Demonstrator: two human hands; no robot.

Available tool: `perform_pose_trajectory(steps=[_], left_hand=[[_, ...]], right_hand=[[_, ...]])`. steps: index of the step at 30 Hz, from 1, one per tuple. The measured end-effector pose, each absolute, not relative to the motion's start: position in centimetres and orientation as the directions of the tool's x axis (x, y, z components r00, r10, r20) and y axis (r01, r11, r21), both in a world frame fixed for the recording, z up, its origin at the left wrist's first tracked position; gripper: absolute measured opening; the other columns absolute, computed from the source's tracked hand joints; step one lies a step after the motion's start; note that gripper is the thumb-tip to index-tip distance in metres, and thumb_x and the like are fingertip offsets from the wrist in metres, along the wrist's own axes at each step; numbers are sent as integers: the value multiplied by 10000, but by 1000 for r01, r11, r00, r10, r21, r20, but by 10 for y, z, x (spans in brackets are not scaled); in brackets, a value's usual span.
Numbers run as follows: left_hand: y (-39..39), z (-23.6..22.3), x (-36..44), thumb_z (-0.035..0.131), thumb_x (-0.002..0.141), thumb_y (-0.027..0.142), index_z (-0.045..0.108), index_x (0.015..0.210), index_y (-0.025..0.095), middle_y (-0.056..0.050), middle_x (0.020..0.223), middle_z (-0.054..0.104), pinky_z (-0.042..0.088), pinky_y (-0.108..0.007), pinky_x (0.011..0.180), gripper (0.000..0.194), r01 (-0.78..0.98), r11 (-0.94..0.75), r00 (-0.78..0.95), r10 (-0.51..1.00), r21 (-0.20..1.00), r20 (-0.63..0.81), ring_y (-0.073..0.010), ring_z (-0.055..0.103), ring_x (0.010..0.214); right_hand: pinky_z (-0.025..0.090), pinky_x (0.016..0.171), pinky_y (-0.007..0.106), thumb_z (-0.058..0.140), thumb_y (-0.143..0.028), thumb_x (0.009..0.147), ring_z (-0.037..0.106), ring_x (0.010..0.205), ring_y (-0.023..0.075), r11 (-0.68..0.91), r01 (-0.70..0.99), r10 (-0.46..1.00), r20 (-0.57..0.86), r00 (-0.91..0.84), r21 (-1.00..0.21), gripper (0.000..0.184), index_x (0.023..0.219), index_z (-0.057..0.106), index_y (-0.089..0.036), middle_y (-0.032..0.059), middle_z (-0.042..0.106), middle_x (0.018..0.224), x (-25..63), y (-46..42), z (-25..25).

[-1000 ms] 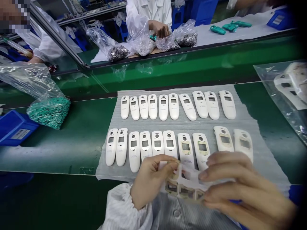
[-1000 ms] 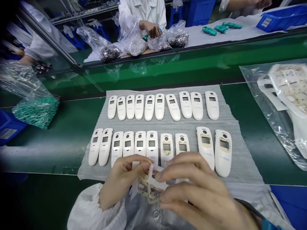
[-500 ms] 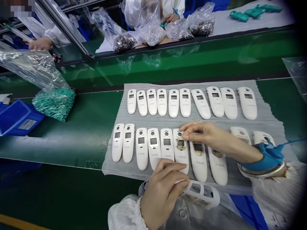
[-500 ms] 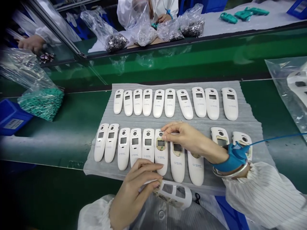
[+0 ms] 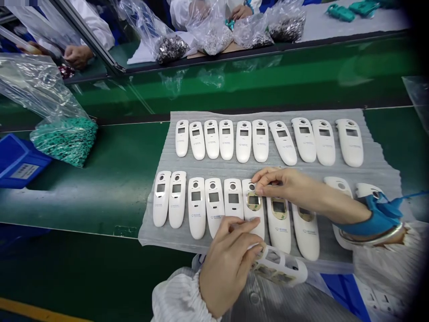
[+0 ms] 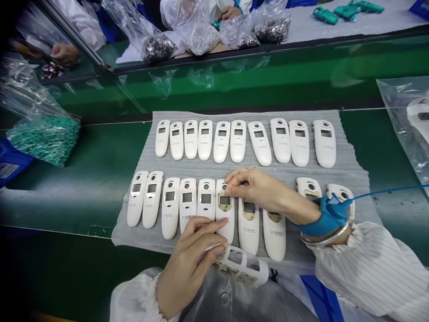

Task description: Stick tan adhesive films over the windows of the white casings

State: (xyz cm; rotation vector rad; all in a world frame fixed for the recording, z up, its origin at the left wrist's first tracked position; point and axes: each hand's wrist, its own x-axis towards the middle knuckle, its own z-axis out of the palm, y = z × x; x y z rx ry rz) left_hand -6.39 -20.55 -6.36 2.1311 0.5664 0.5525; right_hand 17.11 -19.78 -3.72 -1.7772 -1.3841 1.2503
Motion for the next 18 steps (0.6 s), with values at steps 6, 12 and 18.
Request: perform_pose_trajectory(steps=[6,12,18], left_hand=[[-204,-64,-63,493,902,93,620,979,177,-44,1274,607,474,-408,907,170,196,-541,801,570,818,185,-227,463,1083],[-204,-61,-63,475,923,128,618,993,181,-33,1338,560,487,-397,894,167,239,-550,807,571,800,151,-232,447,1107],[-203,-61,-59,470,933,128,607,995,179,-9,1369,531,495,-380,879,159,266,-559,802,581,785,142,-223,439,1095]], right_hand=[[423,592,276,673,-559,721,547,764,136,-348,395,932,-360,45,-850,379,722,704,-181,69,570,1094,169,-199,-37],[426,596,281,664,-598,705,541,763,139,-343,398,937,-342,77,-851,426,727,703,-174,75,566,1092,167,-199,-40],[444,767,349,678,-603,693,546,952,224,-376,422,924,-369,102,-825,398,713,709,-207,67,559,1120,166,-199,-42]])
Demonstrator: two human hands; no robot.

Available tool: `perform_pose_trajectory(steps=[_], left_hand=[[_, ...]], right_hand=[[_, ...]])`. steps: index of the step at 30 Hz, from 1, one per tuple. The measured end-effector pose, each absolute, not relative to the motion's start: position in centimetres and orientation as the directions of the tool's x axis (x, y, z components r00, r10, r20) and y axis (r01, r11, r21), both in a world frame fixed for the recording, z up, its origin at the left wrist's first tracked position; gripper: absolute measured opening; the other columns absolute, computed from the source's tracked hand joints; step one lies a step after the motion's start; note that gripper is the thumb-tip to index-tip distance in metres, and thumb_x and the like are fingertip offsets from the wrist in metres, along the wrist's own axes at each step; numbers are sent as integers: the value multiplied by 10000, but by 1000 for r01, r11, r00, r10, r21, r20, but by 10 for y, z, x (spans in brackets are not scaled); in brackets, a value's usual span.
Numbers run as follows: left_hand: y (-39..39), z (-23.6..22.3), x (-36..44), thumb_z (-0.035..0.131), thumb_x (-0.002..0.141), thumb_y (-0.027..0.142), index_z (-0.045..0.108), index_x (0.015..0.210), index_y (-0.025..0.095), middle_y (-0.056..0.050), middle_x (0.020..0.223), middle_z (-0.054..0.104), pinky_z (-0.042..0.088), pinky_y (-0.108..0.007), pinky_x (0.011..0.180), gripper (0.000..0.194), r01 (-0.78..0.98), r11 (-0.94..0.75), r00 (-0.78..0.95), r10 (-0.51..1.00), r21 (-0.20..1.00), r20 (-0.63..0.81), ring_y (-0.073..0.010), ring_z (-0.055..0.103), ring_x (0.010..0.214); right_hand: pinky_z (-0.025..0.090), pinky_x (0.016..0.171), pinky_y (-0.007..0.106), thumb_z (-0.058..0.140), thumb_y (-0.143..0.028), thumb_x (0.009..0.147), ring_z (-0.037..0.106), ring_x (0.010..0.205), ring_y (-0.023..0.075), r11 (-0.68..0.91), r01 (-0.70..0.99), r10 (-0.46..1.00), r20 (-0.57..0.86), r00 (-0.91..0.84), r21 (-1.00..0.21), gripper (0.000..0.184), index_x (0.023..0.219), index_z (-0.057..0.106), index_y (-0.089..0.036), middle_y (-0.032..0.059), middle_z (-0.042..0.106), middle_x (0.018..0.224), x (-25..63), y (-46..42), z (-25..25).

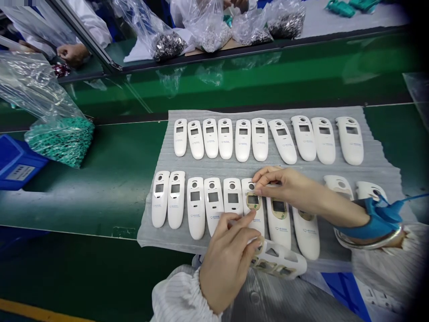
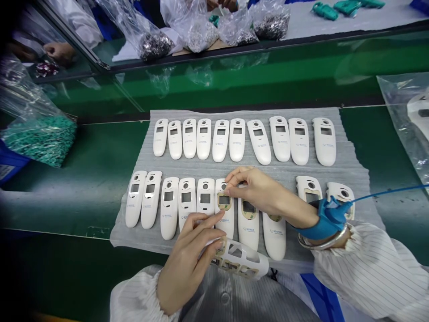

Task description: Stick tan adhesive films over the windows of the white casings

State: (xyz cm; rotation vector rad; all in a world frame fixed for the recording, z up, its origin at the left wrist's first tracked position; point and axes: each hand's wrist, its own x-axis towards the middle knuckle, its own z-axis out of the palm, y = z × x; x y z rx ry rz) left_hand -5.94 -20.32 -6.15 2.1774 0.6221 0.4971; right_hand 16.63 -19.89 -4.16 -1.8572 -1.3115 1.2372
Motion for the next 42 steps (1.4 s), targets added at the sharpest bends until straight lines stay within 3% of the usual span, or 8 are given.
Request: perform_pose_trajectory(steps=[13,22,30,35,38,42], left_hand=[[-203,-60,-58,469,936,130,589,983,182,5,1391,503,484,-372,900,139,288,-571,800,585,769,134,-208,427,1097],[-196,-57,-51,445,943,136,583,971,180,-23,1416,476,469,-387,927,148,311,-609,790,593,730,159,-222,409,1127],[-192,-52,-42,387,967,168,570,921,161,-39,1420,473,506,-406,875,189,413,-678,801,589,608,113,-250,416,1104],[-192,-49,-37,403,953,147,562,824,137,-82,1391,504,532,-413,800,205,464,-742,806,581,484,117,-248,468,1004],[-192,-47,-36,413,941,122,568,830,131,-93,1357,534,536,-413,790,190,472,-761,815,569,446,109,-249,480,992],[-189,-46,-38,399,950,134,573,894,142,-63,1380,514,518,-419,836,184,456,-744,826,558,488,79,-245,472,1024]], right_hand=[[434,865,403,664,-537,712,552,977,245,-344,468,938,-315,142,-814,323,691,707,-218,60,588,1050,163,-199,-42],[437,889,423,645,-348,780,568,962,237,-215,585,975,-139,174,-782,159,670,681,-239,42,624,967,159,-204,-50],[477,718,350,484,-263,927,578,908,190,-41,887,986,127,111,-460,197,874,663,-198,32,639,1006,140,-225,-44],[450,734,351,476,-164,923,589,886,194,109,971,951,307,-40,-211,205,965,675,-138,51,665,998,131,-239,-44],[437,694,361,494,-145,907,586,823,211,100,993,933,352,-75,-54,234,1062,658,-85,75,676,947,130,-246,-45],[427,681,368,507,-132,897,568,833,228,89,996,915,395,-77,-11,290,1160,610,-68,93,670,944,134,-251,-47]])
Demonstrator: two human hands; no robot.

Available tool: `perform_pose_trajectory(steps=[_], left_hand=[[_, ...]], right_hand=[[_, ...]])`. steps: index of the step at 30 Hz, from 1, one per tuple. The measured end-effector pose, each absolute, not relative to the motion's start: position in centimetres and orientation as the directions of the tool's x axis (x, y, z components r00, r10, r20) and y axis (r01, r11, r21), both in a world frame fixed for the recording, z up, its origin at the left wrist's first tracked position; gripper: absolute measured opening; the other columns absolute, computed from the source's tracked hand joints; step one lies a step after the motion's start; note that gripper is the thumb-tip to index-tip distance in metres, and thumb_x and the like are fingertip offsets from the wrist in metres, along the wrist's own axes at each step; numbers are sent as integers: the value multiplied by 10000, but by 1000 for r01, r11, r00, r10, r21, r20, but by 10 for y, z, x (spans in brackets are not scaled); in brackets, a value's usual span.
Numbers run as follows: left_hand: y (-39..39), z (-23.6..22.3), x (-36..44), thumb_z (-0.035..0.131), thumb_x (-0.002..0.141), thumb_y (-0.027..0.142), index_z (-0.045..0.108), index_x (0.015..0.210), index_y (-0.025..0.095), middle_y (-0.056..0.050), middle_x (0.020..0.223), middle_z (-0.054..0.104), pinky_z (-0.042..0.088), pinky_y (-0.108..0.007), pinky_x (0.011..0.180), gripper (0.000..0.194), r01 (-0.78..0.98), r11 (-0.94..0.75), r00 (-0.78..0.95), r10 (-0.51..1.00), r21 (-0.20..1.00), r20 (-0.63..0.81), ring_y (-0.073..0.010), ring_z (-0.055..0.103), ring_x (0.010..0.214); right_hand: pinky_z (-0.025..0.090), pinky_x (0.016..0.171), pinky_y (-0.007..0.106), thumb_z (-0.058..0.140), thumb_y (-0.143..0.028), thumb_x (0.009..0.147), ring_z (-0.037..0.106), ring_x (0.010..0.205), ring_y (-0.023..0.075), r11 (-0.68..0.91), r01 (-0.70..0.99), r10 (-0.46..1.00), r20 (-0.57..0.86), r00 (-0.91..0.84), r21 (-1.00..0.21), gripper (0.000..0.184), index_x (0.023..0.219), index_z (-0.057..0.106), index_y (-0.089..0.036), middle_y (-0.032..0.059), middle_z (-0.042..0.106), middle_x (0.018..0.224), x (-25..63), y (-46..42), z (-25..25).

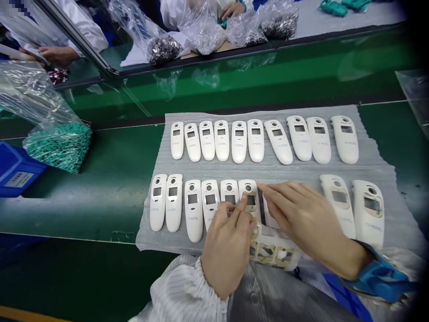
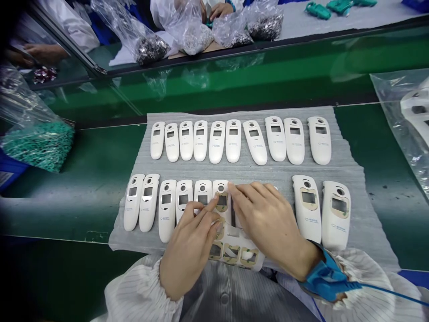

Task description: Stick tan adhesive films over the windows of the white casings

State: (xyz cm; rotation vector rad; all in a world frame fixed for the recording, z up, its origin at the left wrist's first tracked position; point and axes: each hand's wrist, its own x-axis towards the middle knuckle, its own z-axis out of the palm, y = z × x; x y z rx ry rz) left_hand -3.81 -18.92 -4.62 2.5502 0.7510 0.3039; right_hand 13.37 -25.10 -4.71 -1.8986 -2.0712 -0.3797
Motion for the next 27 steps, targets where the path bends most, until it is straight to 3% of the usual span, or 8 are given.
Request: perform_pose_trajectory(steps=[4,6,10,12,16,22,25,27], left_hand=[[-184,-46,-43,381,969,197,566,903,177,-18,1438,449,463,-454,921,197,424,-641,824,566,640,21,-245,439,1093],[-183,-45,-47,390,969,211,574,930,193,-12,1424,461,413,-465,984,189,394,-571,807,590,720,27,-251,390,1182],[-186,-41,-53,406,970,221,585,970,210,-47,1256,554,393,-419,993,180,300,-442,766,640,845,62,-228,379,1219],[-188,-38,-56,411,970,224,585,1003,216,-44,1091,592,428,-376,931,177,242,-356,769,638,903,46,-201,458,1112],[-191,-34,-61,414,976,277,603,1107,245,-26,992,599,461,-333,855,232,170,-126,777,627,977,-54,-169,543,961],[-189,-36,-66,458,961,319,667,1116,214,-43,1075,669,456,-352,976,281,26,264,774,605,964,-187,-192,594,1043],[-186,-40,-67,485,944,362,697,1045,173,-55,986,703,491,-360,932,302,-3,407,750,605,914,-267,-207,632,984],[-183,-42,-69,475,945,385,697,1020,152,-61,936,710,506,-352,887,331,31,417,721,620,908,-309,-205,646,928]], right_hand=[[439,736,418,483,-61,852,525,999,305,148,989,937,322,-133,-21,309,1113,638,-118,138,614,1121,134,-252,-49],[447,763,454,458,-85,872,515,1032,318,110,989,953,292,-77,-99,301,1110,634,-139,140,601,1140,134,-252,-47],[500,782,381,457,-260,945,542,1045,229,31,823,987,149,66,-567,253,1168,575,-257,77,571,1170,131,-258,-33],[511,777,328,521,-318,925,550,1041,191,57,713,996,91,9,-699,262,1185,546,-307,45,564,1166,128,-261,-23],[473,774,343,592,-213,887,552,983,179,275,765,949,294,-116,-583,179,1060,585,-258,38,604,1045,121,-265,-15],[465,758,372,628,-107,838,578,906,182,403,844,839,512,-186,-353,236,1050,589,-204,47,665,983,116,-266,-21],[497,785,371,633,-133,836,592,908,182,458,826,812,533,-237,-329,276,1086,591,-241,7,692,974,114,-272,-20],[522,816,355,642,-140,825,601,939,193,483,780,829,496,-260,-397,310,1099,591,-276,-8,695,972,112,-277,-16]])
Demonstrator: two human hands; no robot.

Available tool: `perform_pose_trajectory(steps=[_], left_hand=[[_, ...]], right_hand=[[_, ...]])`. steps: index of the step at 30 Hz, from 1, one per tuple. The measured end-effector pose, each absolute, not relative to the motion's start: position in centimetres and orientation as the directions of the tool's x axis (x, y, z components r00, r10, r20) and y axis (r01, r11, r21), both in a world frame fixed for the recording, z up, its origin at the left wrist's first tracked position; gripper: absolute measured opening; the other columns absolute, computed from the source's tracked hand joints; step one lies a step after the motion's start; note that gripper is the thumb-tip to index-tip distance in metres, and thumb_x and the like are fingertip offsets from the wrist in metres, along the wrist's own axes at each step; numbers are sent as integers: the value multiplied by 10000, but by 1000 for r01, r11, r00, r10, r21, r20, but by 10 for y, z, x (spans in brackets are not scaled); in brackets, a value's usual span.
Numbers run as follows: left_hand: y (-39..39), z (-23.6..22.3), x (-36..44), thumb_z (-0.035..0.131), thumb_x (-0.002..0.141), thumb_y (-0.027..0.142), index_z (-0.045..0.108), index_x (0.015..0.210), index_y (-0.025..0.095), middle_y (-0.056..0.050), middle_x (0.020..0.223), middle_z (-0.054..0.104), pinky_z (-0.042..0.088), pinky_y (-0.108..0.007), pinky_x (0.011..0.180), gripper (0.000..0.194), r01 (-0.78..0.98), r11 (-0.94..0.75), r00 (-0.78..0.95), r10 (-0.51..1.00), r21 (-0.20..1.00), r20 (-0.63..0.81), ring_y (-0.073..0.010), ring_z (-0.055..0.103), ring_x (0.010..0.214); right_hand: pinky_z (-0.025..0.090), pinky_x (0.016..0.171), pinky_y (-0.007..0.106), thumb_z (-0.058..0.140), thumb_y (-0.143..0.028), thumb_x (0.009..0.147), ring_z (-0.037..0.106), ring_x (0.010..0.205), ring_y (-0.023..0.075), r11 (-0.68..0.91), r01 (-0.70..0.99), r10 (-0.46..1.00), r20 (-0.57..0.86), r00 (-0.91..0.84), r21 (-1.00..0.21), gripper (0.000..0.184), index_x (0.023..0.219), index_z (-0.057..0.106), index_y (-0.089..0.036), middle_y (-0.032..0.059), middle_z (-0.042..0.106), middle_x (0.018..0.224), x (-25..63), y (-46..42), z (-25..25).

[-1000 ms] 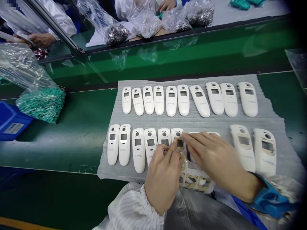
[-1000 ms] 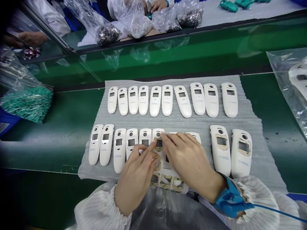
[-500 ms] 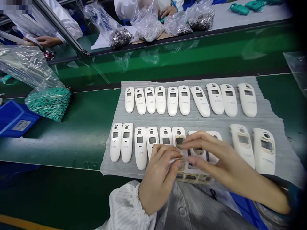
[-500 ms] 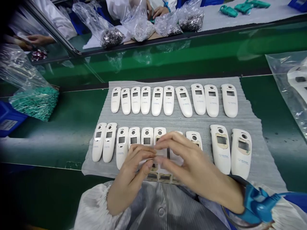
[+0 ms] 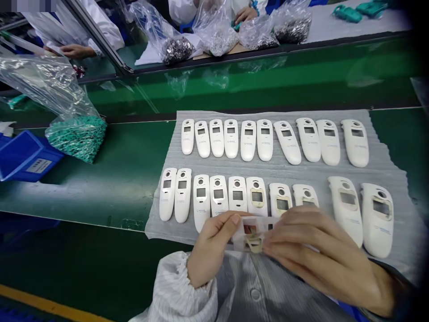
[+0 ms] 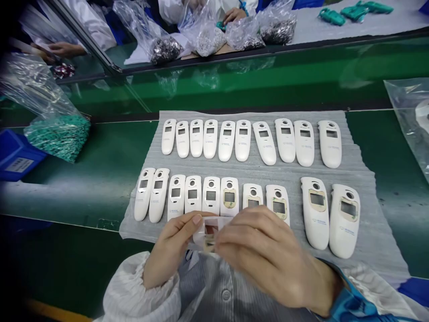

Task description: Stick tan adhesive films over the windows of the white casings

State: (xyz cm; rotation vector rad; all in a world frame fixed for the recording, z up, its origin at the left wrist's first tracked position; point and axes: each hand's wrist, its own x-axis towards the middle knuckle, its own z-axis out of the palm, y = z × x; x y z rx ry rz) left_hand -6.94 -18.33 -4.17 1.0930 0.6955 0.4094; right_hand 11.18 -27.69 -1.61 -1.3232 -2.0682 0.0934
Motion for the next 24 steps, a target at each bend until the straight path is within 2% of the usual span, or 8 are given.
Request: perform_pose_trajectory(steps=[2,4,7,9,11,14,18,24], left_hand=[[-181,-42,-75,449,955,390,684,1030,148,-59,918,706,507,-334,849,346,100,350,704,637,932,-315,-195,643,896],[-180,-42,-81,417,967,386,677,1034,161,-57,902,694,505,-323,806,351,195,217,716,635,956,-290,-186,629,865],[-183,-41,-90,380,978,346,687,987,185,-56,868,668,492,-320,767,347,285,-56,788,583,957,-200,-179,600,835],[-186,-42,-93,359,981,291,678,977,189,-58,879,664,483,-329,782,335,267,-204,829,547,942,-116,-187,576,874],[-191,-45,-94,352,975,226,651,993,182,-59,930,670,474,-345,822,303,239,-300,826,563,924,-31,-196,544,934],[-195,-50,-95,374,955,154,617,992,178,-57,1048,659,457,-368,875,247,247,-376,781,622,893,45,-205,500,1010],[-196,-55,-97,392,946,136,612,992,192,-45,1206,620,444,-397,909,231,298,-416,762,646,859,49,-221,462,1081],[-194,-56,-97,392,949,158,614,996,196,-41,1302,580,448,-431,905,231,330,-452,775,632,829,36,-247,461,1097]], right_hand=[[546,789,334,640,-192,835,604,958,204,450,714,869,446,-212,-537,238,1037,613,-315,-1,680,956,111,-278,-9],[553,744,339,619,-294,859,604,964,214,314,646,932,355,-72,-696,70,907,645,-337,14,654,962,113,-270,-3],[545,703,357,599,-442,851,608,970,237,-11,562,990,69,122,-827,190,750,684,-306,25,629,1084,119,-242,-3],[539,737,382,607,-491,822,591,1021,265,-184,526,980,-115,162,-830,257,716,701,-276,33,610,1170,124,-218,-10],[518,820,423,620,-494,793,546,1098,288,-235,518,971,-181,154,-822,267,696,707,-261,37,607,1190,127,-198,-22],[441,950,481,637,-468,768,487,1170,292,-233,539,972,-203,116,-809,229,681,707,-269,25,613,1178,130,-182,-37],[356,1022,527,635,-494,776,473,1186,296,-236,566,969,-235,76,-790,240,705,710,-277,27,591,1213,135,-179,-43],[386,988,523,644,-511,762,481,1173,305,-214,591,972,-230,49,-778,253,702,709,-274,28,600,1189,138,-176,-42]])
